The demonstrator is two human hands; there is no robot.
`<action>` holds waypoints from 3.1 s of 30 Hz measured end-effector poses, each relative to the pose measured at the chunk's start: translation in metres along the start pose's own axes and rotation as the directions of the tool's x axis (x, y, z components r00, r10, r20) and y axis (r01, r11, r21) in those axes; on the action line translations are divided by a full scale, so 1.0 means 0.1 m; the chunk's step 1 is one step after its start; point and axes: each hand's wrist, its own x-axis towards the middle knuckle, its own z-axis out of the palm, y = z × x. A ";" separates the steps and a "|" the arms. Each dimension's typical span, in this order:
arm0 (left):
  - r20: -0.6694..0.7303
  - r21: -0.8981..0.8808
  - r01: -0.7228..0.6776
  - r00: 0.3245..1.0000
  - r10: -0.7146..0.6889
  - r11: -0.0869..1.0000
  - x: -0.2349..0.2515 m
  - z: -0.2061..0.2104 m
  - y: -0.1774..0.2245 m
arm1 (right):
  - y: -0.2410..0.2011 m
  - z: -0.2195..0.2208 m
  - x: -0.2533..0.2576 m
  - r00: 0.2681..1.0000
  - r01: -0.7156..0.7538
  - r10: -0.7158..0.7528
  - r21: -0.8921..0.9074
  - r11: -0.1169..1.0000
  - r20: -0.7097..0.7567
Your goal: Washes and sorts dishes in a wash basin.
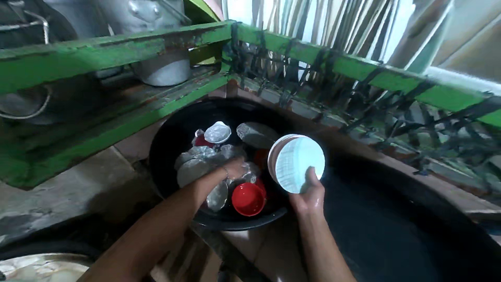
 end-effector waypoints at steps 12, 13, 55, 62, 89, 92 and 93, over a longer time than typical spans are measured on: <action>-0.686 -0.594 -0.259 0.657 -0.311 0.762 -0.36 -0.50 0.10 | 0.19 0.19 0.07 0.971 0.124 -0.192 -0.389 0.913 -0.141; -0.668 -0.634 -0.284 0.670 -0.324 0.719 -0.35 -0.48 0.15 | 0.22 0.19 0.10 0.971 0.133 -0.201 -0.406 0.904 -0.129; -0.667 -0.089 0.181 0.719 -0.193 0.979 0.93 -0.29 -0.56 | 0.05 -0.03 0.01 0.990 0.138 -0.135 -0.183 0.973 0.030; -0.308 0.036 0.069 0.950 -0.055 0.997 0.90 -0.19 -0.78 | 0.07 -0.01 0.03 0.991 0.130 -0.125 -0.174 0.976 0.039; -0.628 -0.317 -0.188 0.776 -0.058 0.930 0.03 -0.95 0.01 | 0.38 0.17 0.31 0.977 0.150 -0.212 -0.635 0.758 -0.023; -0.575 -0.455 -0.264 0.816 -0.054 0.850 0.01 -0.80 0.19 | 0.44 0.17 0.37 0.993 0.100 -0.118 -0.609 0.787 0.011; -0.529 -0.507 -0.268 0.847 -0.050 0.819 -0.03 -0.69 0.27 | 0.44 0.16 0.37 0.996 0.088 -0.087 -0.604 0.792 0.031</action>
